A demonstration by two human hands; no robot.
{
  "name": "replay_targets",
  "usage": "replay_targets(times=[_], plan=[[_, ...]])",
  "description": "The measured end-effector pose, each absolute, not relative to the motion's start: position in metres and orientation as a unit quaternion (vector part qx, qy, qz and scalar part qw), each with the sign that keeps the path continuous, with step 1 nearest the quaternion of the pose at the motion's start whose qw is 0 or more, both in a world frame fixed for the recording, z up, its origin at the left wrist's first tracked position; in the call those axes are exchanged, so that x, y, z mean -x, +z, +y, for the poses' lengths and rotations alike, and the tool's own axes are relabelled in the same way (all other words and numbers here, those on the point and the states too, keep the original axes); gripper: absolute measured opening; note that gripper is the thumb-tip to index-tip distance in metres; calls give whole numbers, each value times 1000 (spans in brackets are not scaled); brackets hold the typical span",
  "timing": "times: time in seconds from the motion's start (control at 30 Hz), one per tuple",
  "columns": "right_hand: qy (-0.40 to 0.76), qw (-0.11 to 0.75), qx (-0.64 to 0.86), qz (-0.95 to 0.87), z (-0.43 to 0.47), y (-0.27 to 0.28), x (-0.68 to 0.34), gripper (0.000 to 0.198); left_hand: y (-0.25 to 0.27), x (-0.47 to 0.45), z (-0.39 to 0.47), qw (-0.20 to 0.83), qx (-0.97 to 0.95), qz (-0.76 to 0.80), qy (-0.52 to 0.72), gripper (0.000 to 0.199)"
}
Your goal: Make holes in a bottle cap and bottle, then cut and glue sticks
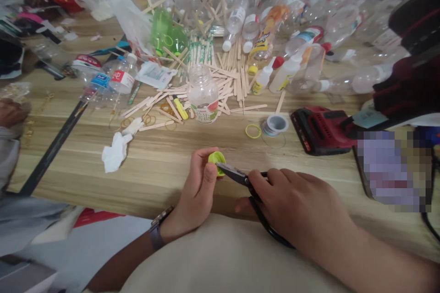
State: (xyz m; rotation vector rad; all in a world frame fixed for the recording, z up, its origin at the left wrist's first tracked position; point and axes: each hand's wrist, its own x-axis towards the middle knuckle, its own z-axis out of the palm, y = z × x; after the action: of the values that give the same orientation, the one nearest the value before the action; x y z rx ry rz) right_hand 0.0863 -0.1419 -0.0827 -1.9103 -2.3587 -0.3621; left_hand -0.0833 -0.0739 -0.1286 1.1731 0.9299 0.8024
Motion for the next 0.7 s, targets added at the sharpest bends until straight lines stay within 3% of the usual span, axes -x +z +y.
replay_targets(times=[0.17,0.43,0.7], plan=[[-129,37,615,-777,-141,-86,-88,28,-130,85,-73,661,-518,411,355,37],[-99,92,611,-780,-139,-94,-107,55,-122,70,-64,801,-314,353,367,34],[-65,101,628,-769,-140,-89,-104,56,-126,73,-68,771,-349,376,378,39]])
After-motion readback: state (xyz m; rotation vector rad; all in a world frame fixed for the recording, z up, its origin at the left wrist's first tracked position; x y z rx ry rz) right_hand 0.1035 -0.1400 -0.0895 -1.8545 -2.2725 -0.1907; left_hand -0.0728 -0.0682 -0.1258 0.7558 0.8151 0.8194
